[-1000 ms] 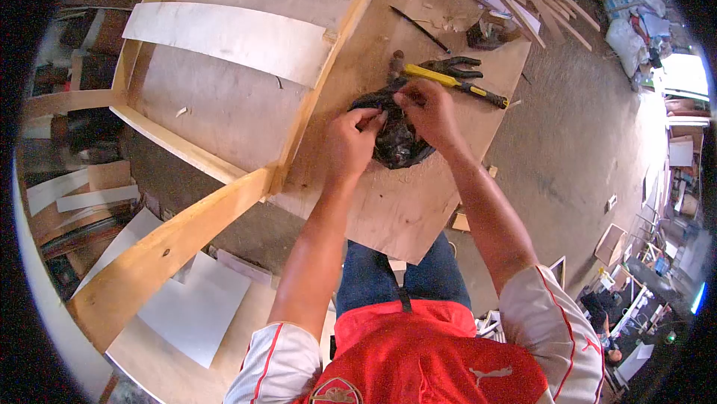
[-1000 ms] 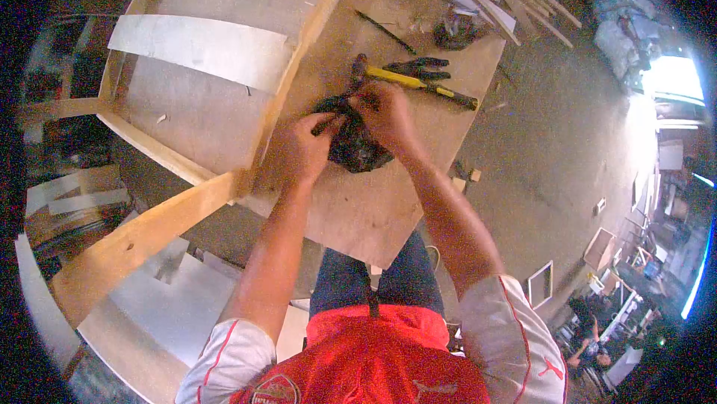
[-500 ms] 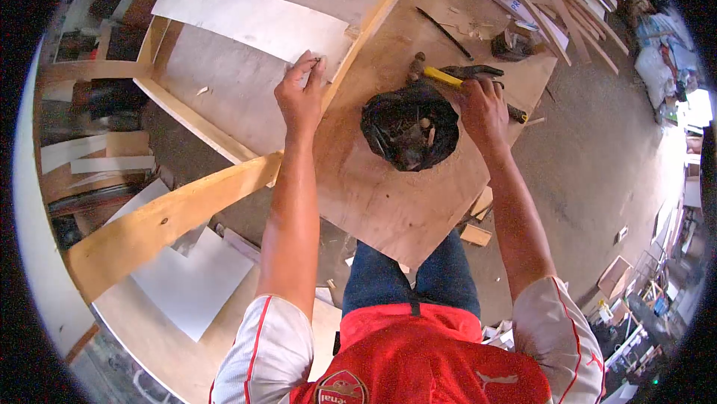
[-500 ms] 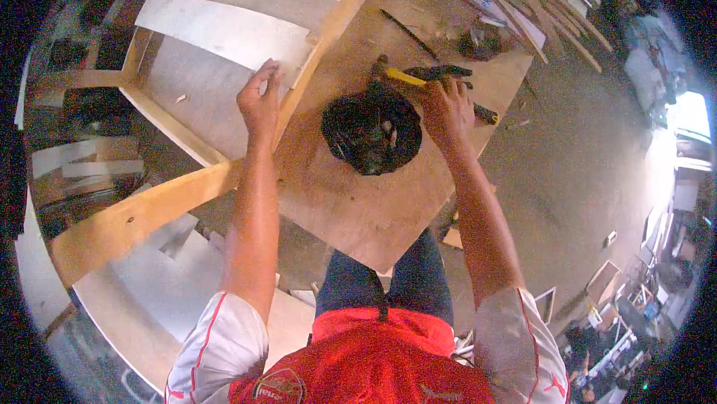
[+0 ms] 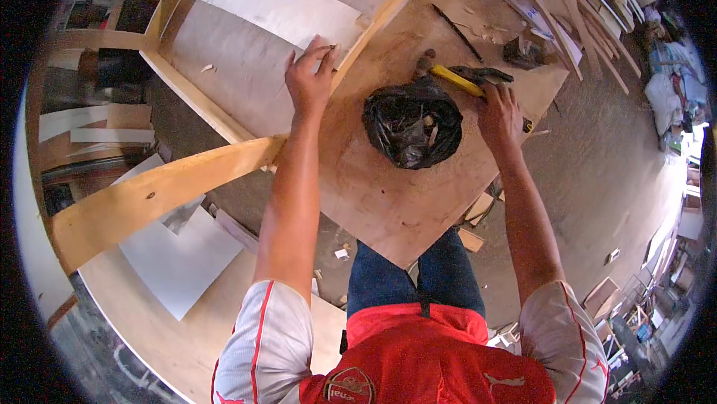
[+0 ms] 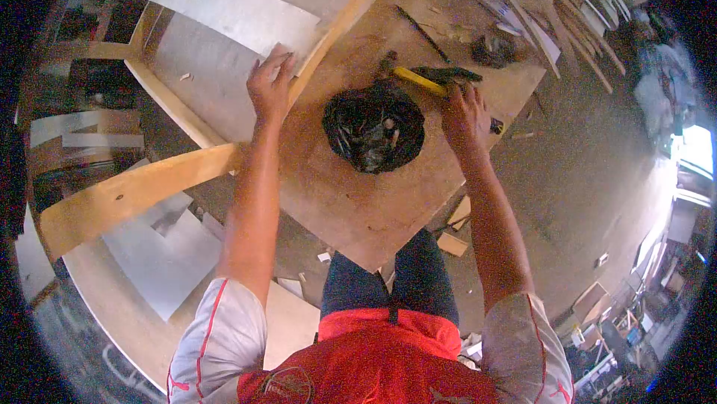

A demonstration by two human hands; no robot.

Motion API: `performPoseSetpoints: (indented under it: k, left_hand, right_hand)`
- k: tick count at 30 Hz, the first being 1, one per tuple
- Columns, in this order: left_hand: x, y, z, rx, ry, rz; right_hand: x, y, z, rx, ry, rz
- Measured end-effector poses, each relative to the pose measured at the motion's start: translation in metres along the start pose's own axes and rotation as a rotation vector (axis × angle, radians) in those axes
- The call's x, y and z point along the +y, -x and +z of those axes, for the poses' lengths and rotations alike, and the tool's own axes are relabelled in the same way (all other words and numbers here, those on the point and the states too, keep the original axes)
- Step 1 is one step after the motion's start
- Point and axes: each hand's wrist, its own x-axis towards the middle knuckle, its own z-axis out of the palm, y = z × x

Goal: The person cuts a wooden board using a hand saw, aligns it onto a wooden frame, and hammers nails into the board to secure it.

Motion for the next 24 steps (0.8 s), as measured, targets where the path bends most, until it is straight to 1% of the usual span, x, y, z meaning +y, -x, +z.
performPoseSetpoints:
  k: [1, 4, 7, 10, 13, 16, 19, 22, 24]
  left_hand:
    - [-0.001, 0.000, 0.000, -0.002, -0.005, -0.001]
    - [-0.008, 0.002, 0.004, 0.017, -0.009, 0.004]
    - [-0.014, 0.003, 0.006, 0.030, -0.006, 0.005]
    - [-0.015, 0.003, 0.006, 0.025, -0.010, 0.006]
    - [-0.015, 0.004, 0.006, 0.025, -0.023, 0.015]
    - [-0.016, 0.005, 0.006, 0.021, -0.036, 0.013]
    - [-0.016, 0.006, 0.008, 0.036, -0.035, 0.007]
    - [-0.020, 0.005, 0.010, 0.046, -0.040, 0.015]
    - [-0.018, 0.005, 0.009, 0.035, -0.034, 0.012]
  right_hand:
    - [0.000, -0.001, 0.001, 0.032, -0.003, -0.018]
    - [0.004, -0.002, 0.000, 0.004, 0.038, -0.008]
    - [-0.003, -0.008, -0.015, -0.193, 0.013, 0.088]
    - [-0.018, -0.012, -0.038, -0.304, -0.132, 0.145]
    - [-0.019, -0.012, -0.039, -0.264, -0.116, 0.046]
    - [-0.017, -0.010, -0.034, -0.180, -0.223, 0.041]
    - [-0.019, -0.011, -0.032, -0.215, -0.287, 0.153]
    - [-0.034, -0.015, -0.046, -0.321, -0.320, 0.278]
    - [-0.042, -0.015, -0.051, -0.270, -0.376, 0.239]
